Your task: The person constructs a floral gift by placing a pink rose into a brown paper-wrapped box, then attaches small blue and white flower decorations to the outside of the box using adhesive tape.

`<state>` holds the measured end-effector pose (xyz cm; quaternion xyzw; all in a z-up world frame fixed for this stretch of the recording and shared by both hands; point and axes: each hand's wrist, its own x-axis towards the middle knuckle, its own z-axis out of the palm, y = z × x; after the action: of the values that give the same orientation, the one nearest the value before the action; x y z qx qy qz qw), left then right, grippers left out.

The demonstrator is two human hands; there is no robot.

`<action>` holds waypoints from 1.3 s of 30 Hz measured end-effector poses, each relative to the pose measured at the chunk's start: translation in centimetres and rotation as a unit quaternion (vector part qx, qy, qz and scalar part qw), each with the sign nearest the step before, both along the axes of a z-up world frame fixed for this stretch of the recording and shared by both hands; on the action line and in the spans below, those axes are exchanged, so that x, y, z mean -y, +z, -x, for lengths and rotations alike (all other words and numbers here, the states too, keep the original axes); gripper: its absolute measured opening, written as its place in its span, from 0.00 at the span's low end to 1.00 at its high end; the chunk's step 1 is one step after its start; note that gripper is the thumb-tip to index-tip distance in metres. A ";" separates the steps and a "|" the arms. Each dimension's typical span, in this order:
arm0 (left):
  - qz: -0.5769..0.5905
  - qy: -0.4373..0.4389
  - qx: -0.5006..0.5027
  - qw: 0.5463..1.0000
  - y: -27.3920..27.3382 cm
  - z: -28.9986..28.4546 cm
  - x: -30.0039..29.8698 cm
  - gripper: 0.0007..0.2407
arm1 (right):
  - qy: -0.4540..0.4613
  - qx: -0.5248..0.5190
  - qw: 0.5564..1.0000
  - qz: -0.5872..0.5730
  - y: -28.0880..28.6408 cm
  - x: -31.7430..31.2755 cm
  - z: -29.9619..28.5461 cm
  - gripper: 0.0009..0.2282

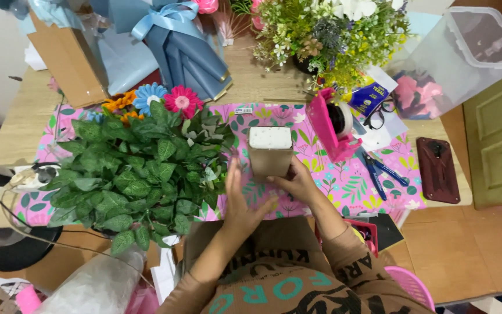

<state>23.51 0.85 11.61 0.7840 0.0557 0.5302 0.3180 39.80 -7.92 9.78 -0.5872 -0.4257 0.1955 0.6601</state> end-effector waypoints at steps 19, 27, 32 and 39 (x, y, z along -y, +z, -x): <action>0.215 -0.087 -0.094 0.968 -5.4 -4.3 -3.9 0.39 | 0.028 -0.017 0.999 0.018 -1.6 0.0 -1.1 0.25; 0.231 -0.099 -0.112 0.962 -6.2 -4.2 -4.3 0.40 | 0.025 -0.061 0.997 0.048 -3.4 0.4 -1.9 0.24; 0.244 -0.115 -0.104 0.957 -6.4 -4.1 -4.3 0.39 | 0.019 -0.061 0.997 0.043 -4.1 0.2 -1.8 0.26; 0.254 -0.146 -0.098 0.951 -3.6 -3.4 -4.3 0.38 | 0.008 -0.050 0.997 0.057 -3.6 -0.1 -2.1 0.26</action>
<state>26.87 5.11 7.96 0.7251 0.1043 0.3664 0.5736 41.88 -7.80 6.15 -0.6098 -0.3849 0.2537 0.6447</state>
